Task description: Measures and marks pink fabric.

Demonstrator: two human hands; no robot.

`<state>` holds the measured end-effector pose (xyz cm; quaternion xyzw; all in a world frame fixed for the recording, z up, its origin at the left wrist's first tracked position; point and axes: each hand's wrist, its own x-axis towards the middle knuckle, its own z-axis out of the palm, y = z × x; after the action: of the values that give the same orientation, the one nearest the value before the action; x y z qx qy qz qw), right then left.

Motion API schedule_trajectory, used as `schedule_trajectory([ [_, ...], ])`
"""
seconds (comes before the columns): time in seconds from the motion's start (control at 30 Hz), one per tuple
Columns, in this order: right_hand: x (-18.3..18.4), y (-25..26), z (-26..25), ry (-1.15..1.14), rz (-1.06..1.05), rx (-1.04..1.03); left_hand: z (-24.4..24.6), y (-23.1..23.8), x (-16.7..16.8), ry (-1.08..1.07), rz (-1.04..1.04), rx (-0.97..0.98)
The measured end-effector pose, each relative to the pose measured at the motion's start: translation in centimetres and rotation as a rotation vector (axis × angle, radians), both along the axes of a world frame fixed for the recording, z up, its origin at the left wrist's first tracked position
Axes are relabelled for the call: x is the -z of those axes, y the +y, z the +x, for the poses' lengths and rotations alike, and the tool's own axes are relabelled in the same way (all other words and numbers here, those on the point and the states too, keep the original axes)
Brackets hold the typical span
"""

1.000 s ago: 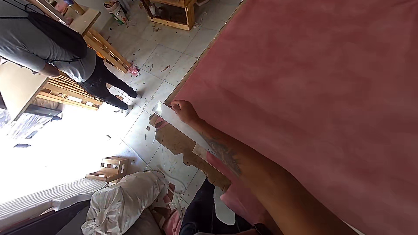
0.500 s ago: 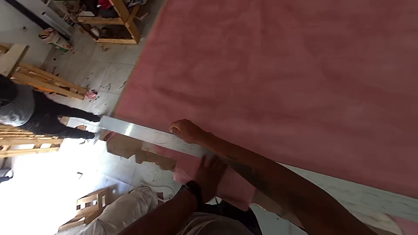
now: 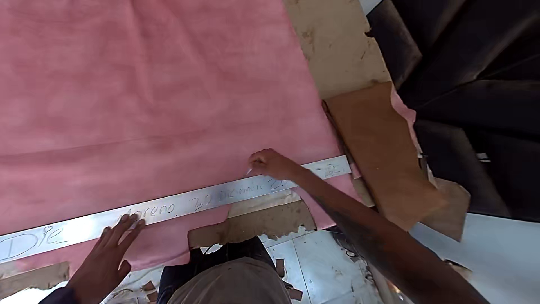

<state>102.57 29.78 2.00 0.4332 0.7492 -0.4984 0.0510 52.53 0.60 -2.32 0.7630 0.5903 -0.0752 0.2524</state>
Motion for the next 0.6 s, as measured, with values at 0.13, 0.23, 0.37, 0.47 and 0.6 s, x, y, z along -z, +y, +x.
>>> schedule_trajectory([
  [0.13, -1.6, 3.0, 12.4, -0.115, 0.013, 0.086, -0.3, -0.2, 0.5, 0.029, 0.001, 0.028],
  [0.23, -2.3, 4.9, 20.3, -0.179, 0.022, 0.173, 0.0, 0.3, -0.7, 0.008, -0.077, -0.003],
  [0.37, -3.7, 6.9, 28.0, -0.241, -0.001, 0.262, 0.6, 0.7, -1.7, -0.011, -0.136, -0.008],
  [0.47, -4.9, 8.3, 29.9, -0.484, 0.033, 0.197, 0.7, 0.7, -2.1, 0.007, -0.153, -0.009],
  [0.6, -6.6, 7.5, 28.9, -0.502, 0.128, 0.26, 1.0, 1.3, -2.9, 0.038, -0.103, -0.023],
])
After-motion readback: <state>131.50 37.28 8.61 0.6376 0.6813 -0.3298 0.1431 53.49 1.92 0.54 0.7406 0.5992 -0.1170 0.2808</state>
